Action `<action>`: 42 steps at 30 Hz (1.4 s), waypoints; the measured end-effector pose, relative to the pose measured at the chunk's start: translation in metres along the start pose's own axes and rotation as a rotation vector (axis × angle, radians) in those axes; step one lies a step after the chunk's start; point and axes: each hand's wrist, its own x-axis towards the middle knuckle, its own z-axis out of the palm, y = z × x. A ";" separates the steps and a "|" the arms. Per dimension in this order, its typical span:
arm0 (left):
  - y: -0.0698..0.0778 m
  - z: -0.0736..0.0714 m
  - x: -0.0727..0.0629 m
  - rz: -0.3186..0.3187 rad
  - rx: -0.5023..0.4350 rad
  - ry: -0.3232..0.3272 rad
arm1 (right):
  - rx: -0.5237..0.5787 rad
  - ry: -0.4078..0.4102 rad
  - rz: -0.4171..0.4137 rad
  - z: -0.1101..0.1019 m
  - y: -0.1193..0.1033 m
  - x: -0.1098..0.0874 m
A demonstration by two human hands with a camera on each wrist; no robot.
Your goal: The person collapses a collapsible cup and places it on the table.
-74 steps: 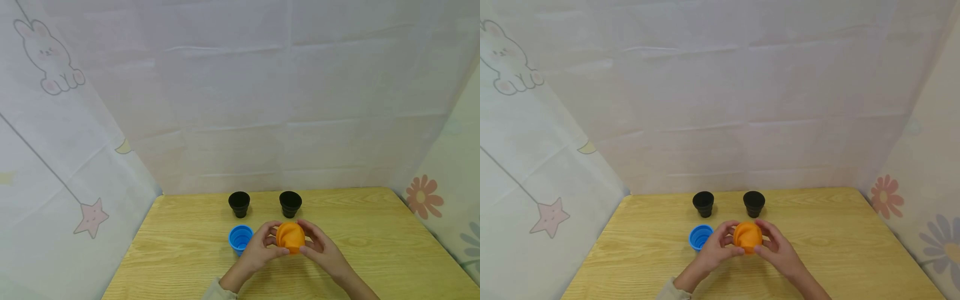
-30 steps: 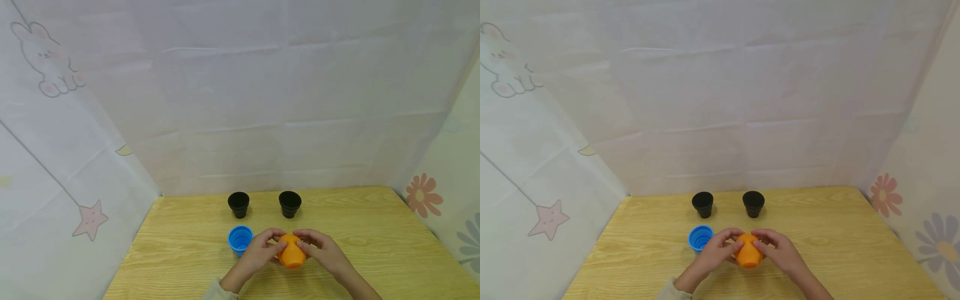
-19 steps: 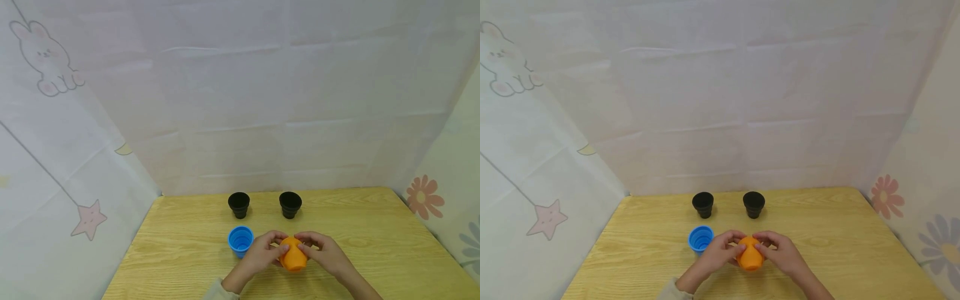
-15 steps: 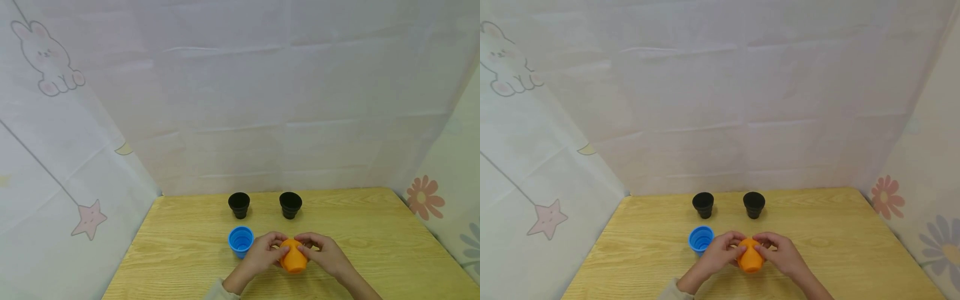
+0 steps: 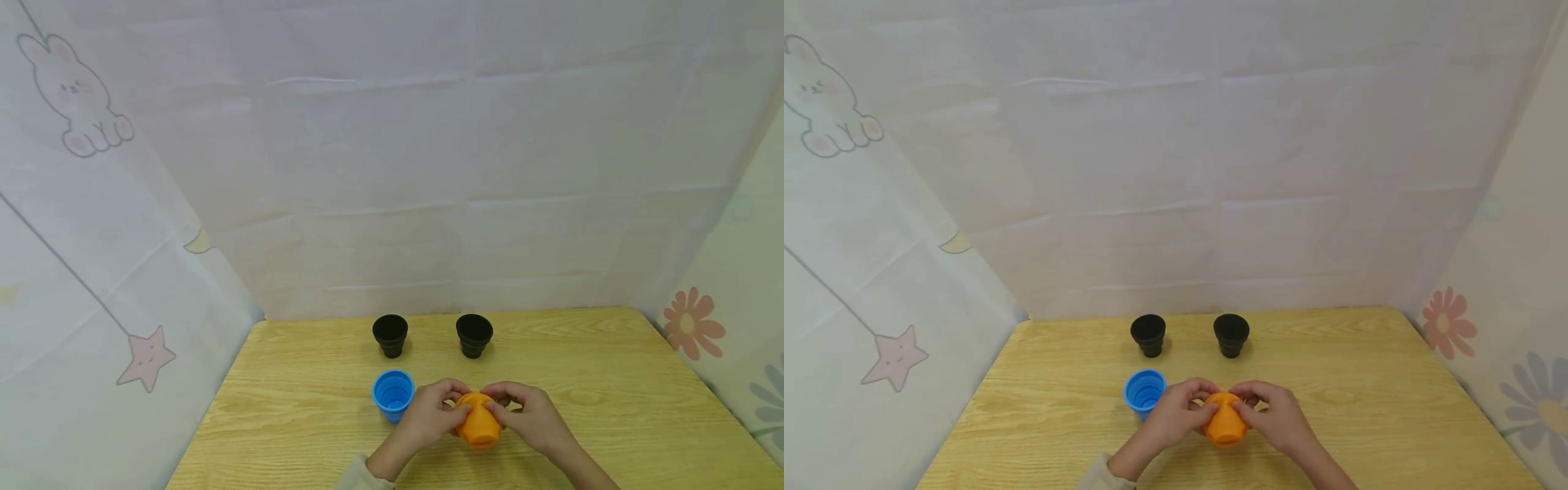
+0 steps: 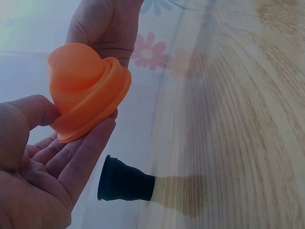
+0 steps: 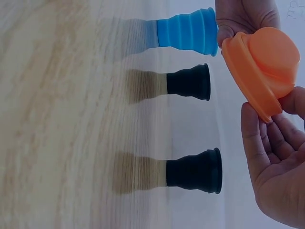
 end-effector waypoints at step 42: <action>0.004 -0.014 -0.011 0.019 -0.246 -0.097 | 0.360 -0.250 0.054 -0.011 -0.001 -0.004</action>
